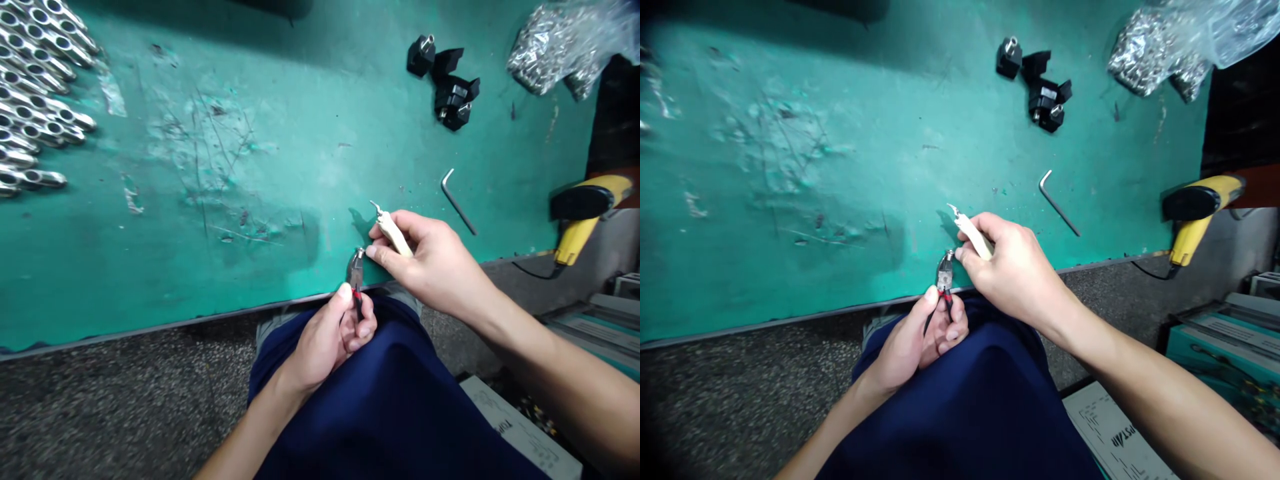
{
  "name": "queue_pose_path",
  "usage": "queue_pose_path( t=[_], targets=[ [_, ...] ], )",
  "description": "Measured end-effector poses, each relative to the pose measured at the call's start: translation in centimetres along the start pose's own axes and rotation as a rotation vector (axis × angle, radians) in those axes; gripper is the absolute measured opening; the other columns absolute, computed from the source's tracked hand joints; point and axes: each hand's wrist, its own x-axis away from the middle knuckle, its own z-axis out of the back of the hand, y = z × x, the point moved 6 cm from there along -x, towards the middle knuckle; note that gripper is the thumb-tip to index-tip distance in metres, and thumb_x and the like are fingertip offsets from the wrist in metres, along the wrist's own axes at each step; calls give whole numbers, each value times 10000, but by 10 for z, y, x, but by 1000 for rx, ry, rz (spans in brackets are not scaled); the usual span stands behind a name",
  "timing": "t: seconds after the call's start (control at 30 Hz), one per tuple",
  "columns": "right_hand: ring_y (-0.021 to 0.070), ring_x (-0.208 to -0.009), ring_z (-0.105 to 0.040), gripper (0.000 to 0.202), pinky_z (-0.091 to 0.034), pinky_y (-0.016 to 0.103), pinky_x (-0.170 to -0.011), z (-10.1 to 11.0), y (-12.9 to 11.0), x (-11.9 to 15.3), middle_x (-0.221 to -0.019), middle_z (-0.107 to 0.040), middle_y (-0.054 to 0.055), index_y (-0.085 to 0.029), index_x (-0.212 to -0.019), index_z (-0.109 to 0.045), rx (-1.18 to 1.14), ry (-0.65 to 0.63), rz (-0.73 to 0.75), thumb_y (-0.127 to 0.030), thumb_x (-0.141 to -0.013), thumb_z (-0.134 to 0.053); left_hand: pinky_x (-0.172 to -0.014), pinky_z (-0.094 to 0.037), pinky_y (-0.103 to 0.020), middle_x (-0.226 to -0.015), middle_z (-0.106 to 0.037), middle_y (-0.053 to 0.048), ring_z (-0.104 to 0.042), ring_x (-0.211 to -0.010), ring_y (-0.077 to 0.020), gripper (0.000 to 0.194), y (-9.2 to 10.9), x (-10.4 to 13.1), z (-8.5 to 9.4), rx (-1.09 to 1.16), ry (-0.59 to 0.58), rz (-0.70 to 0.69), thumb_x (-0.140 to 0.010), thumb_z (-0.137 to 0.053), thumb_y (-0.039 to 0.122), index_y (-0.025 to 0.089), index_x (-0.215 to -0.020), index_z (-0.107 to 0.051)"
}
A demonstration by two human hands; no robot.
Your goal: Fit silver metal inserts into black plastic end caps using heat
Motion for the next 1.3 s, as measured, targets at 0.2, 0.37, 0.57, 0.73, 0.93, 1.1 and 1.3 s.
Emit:
queue_pose_path(
  t=[0.2, 0.37, 0.57, 0.73, 0.93, 1.1, 1.3],
  targets=[
    [158, -696, -594, 113, -444, 293, -654, -1, 2, 0, -812, -708, -4, -200, -963, -689, -20, -12, -18, -241, -858, -691, -564, -281, -215, -686, -458, 19, -366, -584, -92, 500, 0, 0, 0, 0, 1, -2, -965, -451, 659, 173, -905, -551],
    [163, -742, -620, 107, -454, 290, -678, -1, 1, 0, -851, -725, -3, -201, -963, -690, -7, -10, -8, -235, -860, -688, -568, -266, -218, -692, -454, 20, -361, -588, -91, 497, -1, 0, 1, -8, -5, 2, -974, -433, 654, 173, -915, -545],
    [150, -713, -602, 105, -437, 278, -656, -1, 0, 0, -838, -712, -6, -196, -969, -687, 16, 9, 31, -212, -867, -664, -574, -264, -225, -697, -458, 19, -348, -584, -89, 506, 0, 1, 0, -23, 3, -2, -960, -454, 667, 172, -910, -547],
    [135, -690, -584, 92, -423, 270, -647, -2, -1, 0, -821, -700, -20, -201, -965, -678, 51, 27, 66, -194, -879, -647, -568, -263, -223, -694, -457, 19, -353, -583, -91, 500, 1, 1, -1, -15, 14, 1, -948, -478, 667, 174, -906, -550],
    [160, -734, -613, 122, -444, 285, -667, -1, 3, 1, -862, -723, 3, -199, -981, -690, -2, -16, 14, -240, -866, -690, -567, -276, -223, -691, -459, 19, -352, -580, -93, 496, 0, 0, 0, -9, 0, -3, -942, -487, 668, 177, -905, -551],
    [149, -690, -584, 118, -432, 284, -632, 0, 3, 0, -817, -708, -17, -210, -970, -685, -6, -19, -25, -262, -865, -698, -569, -276, -223, -694, -459, 19, -353, -580, -93, 496, 0, 0, 0, -9, 0, 0, -959, -457, 661, 176, -915, -548],
    [152, -700, -586, 106, -433, 286, -650, 0, 2, -1, -817, -707, -11, -201, -953, -687, -6, -24, -22, -240, -855, -697, -573, -282, -223, -689, -455, 21, -353, -581, -91, 498, 0, 0, -1, -13, -2, -3, -955, -461, 664, 176, -903, -547]
  ],
)
